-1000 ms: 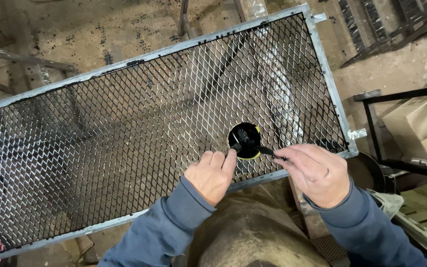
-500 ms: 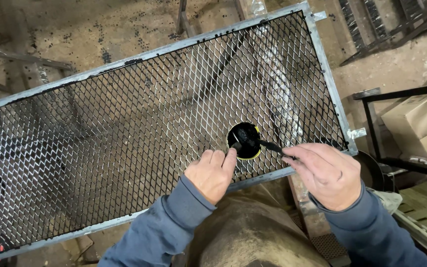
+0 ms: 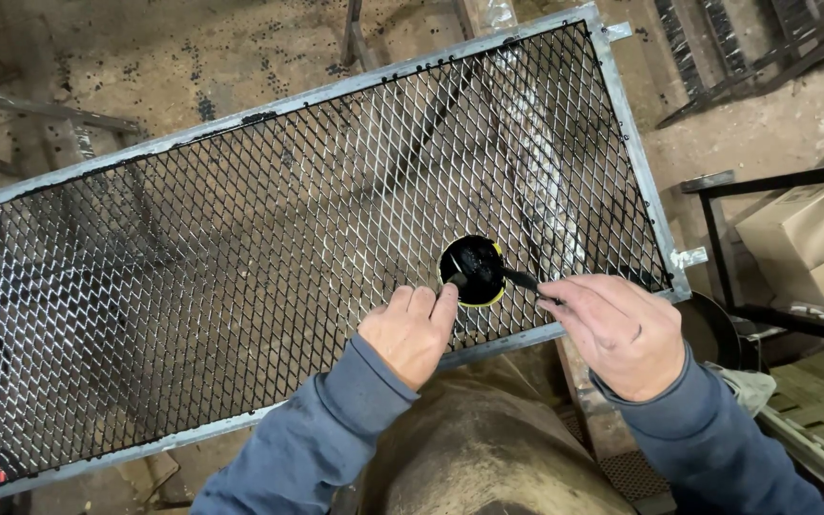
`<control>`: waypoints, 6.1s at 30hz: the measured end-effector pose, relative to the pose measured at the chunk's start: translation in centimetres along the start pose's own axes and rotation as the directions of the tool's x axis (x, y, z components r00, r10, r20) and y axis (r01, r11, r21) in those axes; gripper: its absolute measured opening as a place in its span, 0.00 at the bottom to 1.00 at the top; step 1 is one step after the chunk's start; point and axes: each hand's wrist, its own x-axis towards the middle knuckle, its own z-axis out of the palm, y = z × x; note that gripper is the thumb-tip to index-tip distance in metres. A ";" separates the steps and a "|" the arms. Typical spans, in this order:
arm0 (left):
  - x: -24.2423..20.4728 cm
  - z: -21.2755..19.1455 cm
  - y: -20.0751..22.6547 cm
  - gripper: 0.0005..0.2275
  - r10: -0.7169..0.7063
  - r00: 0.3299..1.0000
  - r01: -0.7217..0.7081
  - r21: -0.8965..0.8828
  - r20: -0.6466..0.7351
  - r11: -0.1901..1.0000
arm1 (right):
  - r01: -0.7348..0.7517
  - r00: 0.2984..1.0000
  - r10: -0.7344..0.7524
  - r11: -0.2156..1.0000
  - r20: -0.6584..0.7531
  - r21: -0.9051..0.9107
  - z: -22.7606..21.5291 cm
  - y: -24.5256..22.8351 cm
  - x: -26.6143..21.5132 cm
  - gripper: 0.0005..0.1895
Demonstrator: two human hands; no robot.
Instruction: Painting a metal mesh grate using a small paint roller.
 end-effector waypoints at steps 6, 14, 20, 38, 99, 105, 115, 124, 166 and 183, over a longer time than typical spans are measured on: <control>-0.3 0.3 -0.1 0.18 0.012 1.000 -0.012 0.038 0.000 0.999 | -0.001 1.000 0.001 1.000 -0.010 0.017 -0.1 -0.3 0.1 0.16; -0.7 -0.8 0.1 0.17 0.008 0.999 -0.008 0.014 -0.032 1.000 | -0.005 1.000 0.005 1.000 0.001 0.014 -1.1 -1.4 0.0 0.15; -0.9 -1.0 0.2 0.17 -0.005 0.999 0.004 -0.023 -0.049 1.000 | 0.014 1.000 -0.015 1.000 0.019 0.010 -0.7 -1.5 -0.2 0.15; -0.4 0.0 -0.3 0.17 -0.008 1.000 0.008 0.000 -0.006 1.000 | -0.008 1.000 0.008 1.000 -0.005 0.003 -0.8 -1.0 0.0 0.15; -13.6 10.4 1.6 0.20 -0.465 0.832 0.478 -0.036 -0.301 0.878 | -0.245 0.969 0.239 0.873 0.067 0.422 18.2 7.2 -5.3 0.67; -11.0 11.7 -1.4 0.23 -0.485 0.847 0.484 -0.060 -0.218 0.873 | -0.359 0.930 0.340 0.775 0.136 0.520 19.2 6.0 -3.4 0.46; -4.8 13.5 -5.9 0.20 -0.549 0.811 0.544 -0.082 -0.202 0.835 | -0.332 0.915 0.403 0.699 0.034 0.634 18.3 9.1 -5.3 0.40; -8.0 12.0 -0.1 0.20 -0.560 0.814 0.557 -0.066 -0.154 0.828 | -0.363 0.875 0.444 0.866 -0.192 0.345 13.6 15.1 -7.3 0.38; 5.9 16.5 -20.7 0.10 -0.578 0.752 0.644 0.167 -0.317 0.746 | -0.415 0.909 0.416 0.908 -0.009 0.059 14.4 17.5 -8.5 0.35; 4.3 16.3 -20.7 0.12 -0.670 0.696 0.710 0.111 -0.258 0.695 | -0.469 0.883 0.464 0.876 0.067 0.115 14.5 18.0 -8.6 0.32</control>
